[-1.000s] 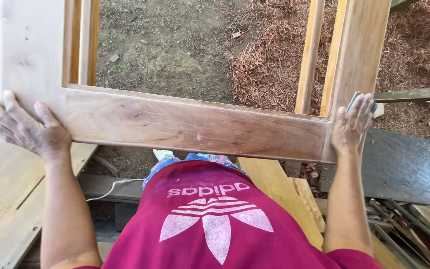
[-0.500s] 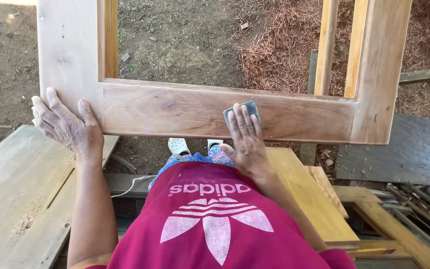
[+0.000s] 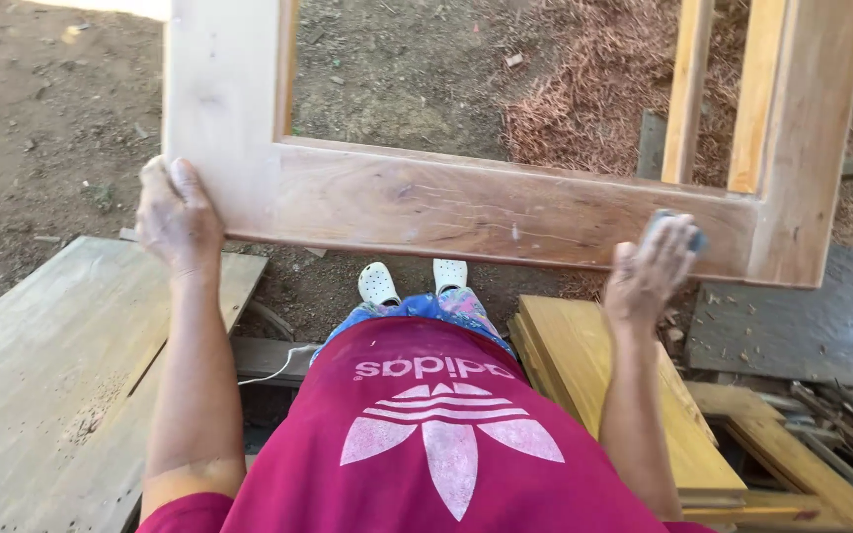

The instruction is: Sanding the surface of a large wooden frame with a piece of sandpaper.

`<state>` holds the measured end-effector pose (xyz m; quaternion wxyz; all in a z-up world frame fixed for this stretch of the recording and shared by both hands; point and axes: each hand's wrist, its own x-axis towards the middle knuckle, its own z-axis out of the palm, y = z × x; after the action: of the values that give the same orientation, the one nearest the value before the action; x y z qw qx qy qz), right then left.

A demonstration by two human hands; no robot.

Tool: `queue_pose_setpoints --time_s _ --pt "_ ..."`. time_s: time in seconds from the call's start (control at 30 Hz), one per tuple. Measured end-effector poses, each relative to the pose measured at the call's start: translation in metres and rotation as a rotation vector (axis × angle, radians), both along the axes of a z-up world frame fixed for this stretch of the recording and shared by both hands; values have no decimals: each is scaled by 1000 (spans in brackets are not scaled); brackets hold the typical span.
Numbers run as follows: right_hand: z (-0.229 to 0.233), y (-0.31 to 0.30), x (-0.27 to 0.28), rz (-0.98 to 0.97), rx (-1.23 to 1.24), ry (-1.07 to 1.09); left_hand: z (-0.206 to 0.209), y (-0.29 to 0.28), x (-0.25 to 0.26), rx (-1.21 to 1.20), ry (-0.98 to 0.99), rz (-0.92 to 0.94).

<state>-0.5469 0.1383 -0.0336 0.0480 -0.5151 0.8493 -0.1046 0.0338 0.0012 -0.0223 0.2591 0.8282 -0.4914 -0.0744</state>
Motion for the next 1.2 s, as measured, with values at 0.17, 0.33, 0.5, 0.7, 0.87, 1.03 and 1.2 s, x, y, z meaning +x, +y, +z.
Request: queue_pose_setpoints --time_s 0.17,0.33,0.5,0.7,0.87,1.03,1.2 --pt "11 -25 148 671 -179 10 -10 2 1 -111 -82 -61" --pt "37 -38 218 896 -118 -84 -1 0 2 50 21 -51" --pt "24 -29 154 937 -116 -39 -4 -1 3 74 -17 -69" --pt "18 -7 61 453 -95 -39 3 2 -1 9 -28 -87" --pt "-19 -16 66 217 -54 79 2 2 -1 -19 -22 -95" --pt "-13 -50 171 600 -178 106 -1 2 0 -32 -37 -103" --pt "29 -66 247 867 -201 -9 1 2 0 -1 -52 -101"
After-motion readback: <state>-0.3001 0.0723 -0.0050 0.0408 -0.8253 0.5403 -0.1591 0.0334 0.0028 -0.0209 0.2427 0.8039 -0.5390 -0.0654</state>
